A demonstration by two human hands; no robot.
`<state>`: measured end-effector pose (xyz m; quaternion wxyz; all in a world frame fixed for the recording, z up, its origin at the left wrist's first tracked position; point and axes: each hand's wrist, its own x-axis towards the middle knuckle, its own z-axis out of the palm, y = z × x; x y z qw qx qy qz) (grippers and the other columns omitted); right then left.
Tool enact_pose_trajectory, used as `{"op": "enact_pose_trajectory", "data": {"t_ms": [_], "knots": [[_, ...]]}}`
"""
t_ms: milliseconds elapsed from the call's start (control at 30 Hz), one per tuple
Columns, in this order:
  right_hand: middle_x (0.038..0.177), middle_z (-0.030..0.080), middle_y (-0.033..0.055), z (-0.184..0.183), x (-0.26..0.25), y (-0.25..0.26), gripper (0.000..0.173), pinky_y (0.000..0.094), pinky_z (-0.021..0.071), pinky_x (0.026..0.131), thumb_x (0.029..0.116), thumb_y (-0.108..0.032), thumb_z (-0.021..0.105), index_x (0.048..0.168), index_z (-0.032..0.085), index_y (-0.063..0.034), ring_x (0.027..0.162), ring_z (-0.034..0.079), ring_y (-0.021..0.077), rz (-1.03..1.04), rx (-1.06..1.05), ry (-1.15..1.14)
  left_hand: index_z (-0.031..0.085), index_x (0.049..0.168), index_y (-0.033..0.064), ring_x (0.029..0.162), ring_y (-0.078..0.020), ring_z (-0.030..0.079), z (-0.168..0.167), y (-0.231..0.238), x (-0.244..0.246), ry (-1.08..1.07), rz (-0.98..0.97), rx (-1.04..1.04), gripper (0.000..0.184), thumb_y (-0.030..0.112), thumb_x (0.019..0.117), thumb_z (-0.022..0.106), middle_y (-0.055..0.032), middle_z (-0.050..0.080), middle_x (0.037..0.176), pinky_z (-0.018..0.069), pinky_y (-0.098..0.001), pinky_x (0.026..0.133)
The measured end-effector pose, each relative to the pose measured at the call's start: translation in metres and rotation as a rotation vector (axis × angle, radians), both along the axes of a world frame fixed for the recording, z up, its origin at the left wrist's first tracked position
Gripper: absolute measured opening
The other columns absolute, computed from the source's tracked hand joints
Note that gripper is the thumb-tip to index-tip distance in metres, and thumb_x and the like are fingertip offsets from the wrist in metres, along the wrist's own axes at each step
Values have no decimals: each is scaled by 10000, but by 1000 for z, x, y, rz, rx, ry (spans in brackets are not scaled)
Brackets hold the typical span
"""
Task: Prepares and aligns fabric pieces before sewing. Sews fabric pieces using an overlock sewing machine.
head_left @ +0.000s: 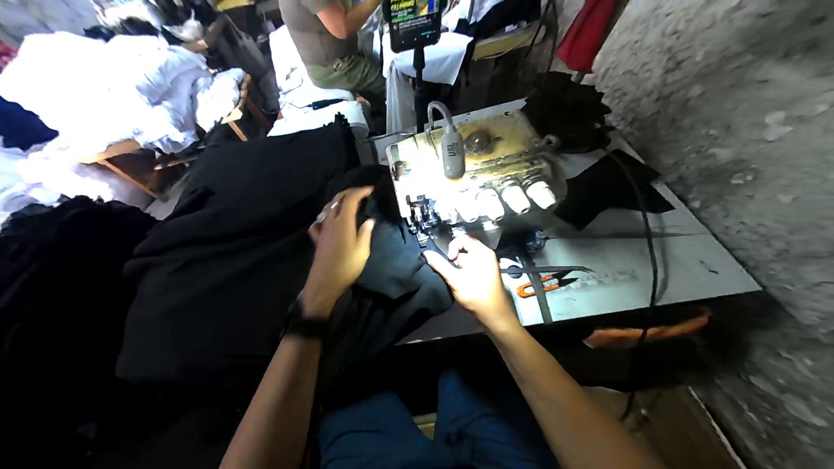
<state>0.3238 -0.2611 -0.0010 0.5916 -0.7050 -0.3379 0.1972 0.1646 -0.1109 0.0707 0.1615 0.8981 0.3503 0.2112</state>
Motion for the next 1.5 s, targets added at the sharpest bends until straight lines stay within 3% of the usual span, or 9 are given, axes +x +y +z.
{"op": "enact_pose_trajectory", "data": {"t_ms": [233,400,533,700,767,900,967,1100,1500], "knots": [[689,533,15,4,6,5,280,332,446,617,883,-244,806,818,607,-58,597,471,108,69,-108,-87,682,1306,104,1449,-243,460,-35,-7,-77,10,-268,-119,411,0,918,596,-54,470,1585,422,-548,1141],[1087,704,145,6,-13,-62,574,439,586,860,949,-327,721,1388,519,-17,947,708,234,121,-250,-88,693,974,-10,1322,-184,586,-28,-14,-78,-242,-292,-42,137,-80,859,664,-90,609,1436,506,-418,1090],[1001,700,81,-1,-33,-93,387,294,615,734,890,-133,743,1217,589,6,822,708,117,-27,-55,-59,671,1069,-17,1251,-212,644,-13,-12,-55,-279,-385,-66,260,-119,829,685,-117,701,1267,516,-447,1089],[666,581,-39,84,-29,-79,291,265,483,540,908,-363,746,939,637,-95,556,540,54,-18,42,-390,672,1140,118,685,-154,663,60,-67,-22,-309,-324,-28,274,248,923,779,-26,696,816,589,-400,664],[776,664,-24,83,-24,-71,323,278,558,621,882,-376,765,996,663,-92,678,637,69,67,126,-553,681,1157,171,632,-73,581,89,-100,-28,-306,-349,57,283,291,917,771,76,614,678,530,-371,768],[1238,669,224,55,-33,-35,484,485,536,1008,727,-148,854,1139,673,31,1181,644,348,158,228,-685,704,1097,182,608,-40,582,93,-109,-36,-304,-329,59,158,264,963,712,101,621,657,535,-317,698],[1168,711,171,55,-43,-18,419,375,562,991,779,-146,793,1147,687,23,1116,690,232,153,340,-664,705,1103,187,653,-42,593,100,-113,-36,-288,-280,72,136,245,983,678,100,625,679,520,-350,804],[1031,721,54,57,-51,-4,274,270,598,880,791,-97,779,1042,692,-34,975,695,82,205,595,-504,688,1101,153,476,-53,490,104,-103,-35,-341,-237,7,118,173,986,670,69,552,603,445,-244,458],[1098,691,-35,81,-28,-58,121,148,567,812,828,-101,847,932,790,-124,973,641,5,468,754,-454,659,1204,91,436,-39,456,96,-112,-26,-428,-432,-271,247,125,965,709,47,560,591,407,-186,403]]}}
